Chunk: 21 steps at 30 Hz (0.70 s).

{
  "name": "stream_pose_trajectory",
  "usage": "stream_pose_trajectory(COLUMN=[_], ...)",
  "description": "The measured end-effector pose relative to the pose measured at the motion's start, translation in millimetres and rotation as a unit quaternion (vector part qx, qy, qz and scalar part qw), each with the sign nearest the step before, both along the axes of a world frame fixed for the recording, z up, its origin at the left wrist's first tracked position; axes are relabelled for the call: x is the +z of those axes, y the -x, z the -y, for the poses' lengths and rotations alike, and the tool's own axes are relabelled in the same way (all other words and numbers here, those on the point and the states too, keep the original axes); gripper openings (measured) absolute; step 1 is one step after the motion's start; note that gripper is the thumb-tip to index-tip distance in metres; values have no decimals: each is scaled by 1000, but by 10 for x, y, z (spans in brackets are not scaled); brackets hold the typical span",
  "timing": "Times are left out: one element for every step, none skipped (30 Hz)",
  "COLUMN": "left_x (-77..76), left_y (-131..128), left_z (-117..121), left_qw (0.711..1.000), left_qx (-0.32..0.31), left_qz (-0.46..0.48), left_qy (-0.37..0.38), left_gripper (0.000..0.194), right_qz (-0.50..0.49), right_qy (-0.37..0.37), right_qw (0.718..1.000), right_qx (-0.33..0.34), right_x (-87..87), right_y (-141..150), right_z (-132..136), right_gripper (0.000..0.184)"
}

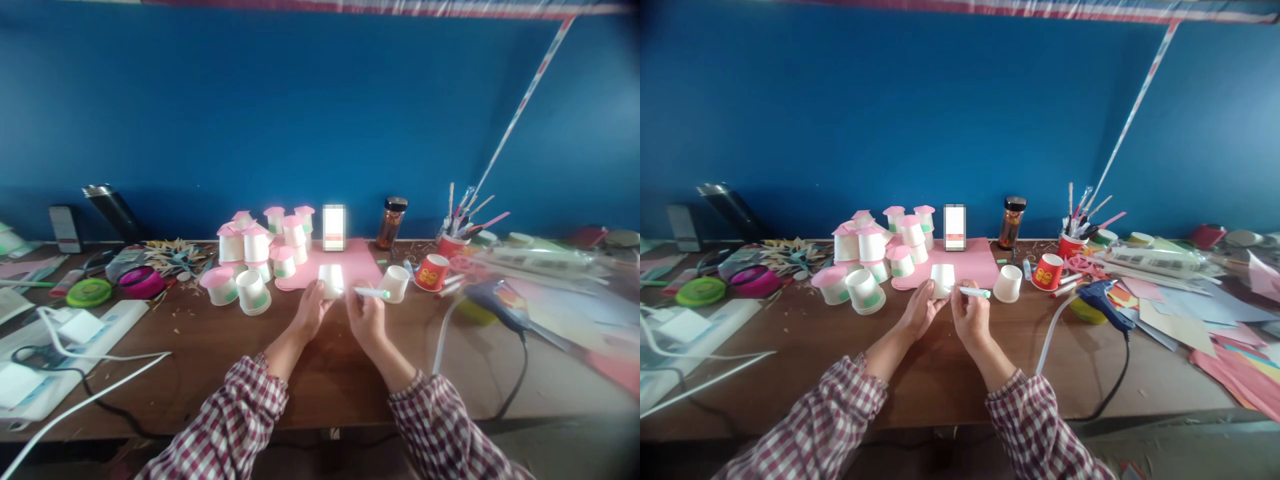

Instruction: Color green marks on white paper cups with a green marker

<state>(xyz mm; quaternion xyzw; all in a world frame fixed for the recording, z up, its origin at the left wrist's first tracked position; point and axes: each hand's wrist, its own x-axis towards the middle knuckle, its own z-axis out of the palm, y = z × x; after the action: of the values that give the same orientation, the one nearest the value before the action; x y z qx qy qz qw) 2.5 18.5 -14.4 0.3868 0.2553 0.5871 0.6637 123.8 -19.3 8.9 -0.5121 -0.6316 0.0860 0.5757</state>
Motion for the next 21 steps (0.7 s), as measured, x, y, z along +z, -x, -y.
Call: stream_pose_trajectory(left_x=[4,8,13,19,26,33,41,48,54,58,61,62,62,60,59,58,58,60,62,65,68], left_y=[-1,-2,-4,-7,-9,-12,-14,-16,-17,-18,-19,-19,-20,-20,-20,-20,-20,-20,-20,-20,-21], left_z=[4,7,10,14,18,21,25,28,30,32,32,32,31,30,29,28,27,27,28,29,30], left_qw=[1000,1000,1000,1000,1000,1000,1000,1000,1000,1000,1000,1000,1000,1000,1000,1000,1000,1000,1000,1000,1000], left_qx=[0,1,2,2,2,1,0,0,1,2,3,4,5,6,6,5,3,0,-3,-5,-5], left_qz=[-1,-1,-2,-2,-2,-3,-4,-5,-5,-5,-5,-5,-4,-2,1,4,7,9,10,8,5], left_qy=[-1,-2,-2,-2,-3,-4,-6,-6,-6,-5,-4,-2,-2,-1,-1,0,0,-1,-2,-1,0], left_gripper=[28,27,26,26,26,26,26,25,25,25,26,26,26,26,25,25,24,23,24,25,26], right_qz=[1,1,1,1,1,1,1,3,5,7,8,9,10,12,14,16,18,19,20,21,22], right_qy=[1,2,1,0,-1,-2,-2,-1,0,0,1,2,3,3,2,1,-1,-2,-4,-5,-7], right_qw=[1000,1000,1000,1000,1000,1000,1000,1000,1000,1000,1000,1000,1000,1000,1000,1000,1000,1000,1000,1000,1000], right_qx=[2,3,3,2,1,0,0,1,1,0,0,-1,-3,-5,-6,-7,-8,-9,-10,-12,-14], right_x=[-2,-6,-10,-14,-18,-21,-23,-24,-24,-23,-21,-20,-20,-20,-21,-23,-25,-27,-28,-29,-29], right_y=[0,-1,-2,-3,-4,-5,-5,-6,-6,-6,-6,-5,-5,-5,-6,-6,-7,-7,-7,-6,-6], right_z=[0,0,-1,-3,-6,-8,-10,-11,-11,-11,-11,-11,-10,-10,-11,-12,-13,-14,-15,-16,-17], right_gripper=[21,21,20,20,20,20,21,21,22,23,23,23,23,23,23,23,23,22,22,22,22])
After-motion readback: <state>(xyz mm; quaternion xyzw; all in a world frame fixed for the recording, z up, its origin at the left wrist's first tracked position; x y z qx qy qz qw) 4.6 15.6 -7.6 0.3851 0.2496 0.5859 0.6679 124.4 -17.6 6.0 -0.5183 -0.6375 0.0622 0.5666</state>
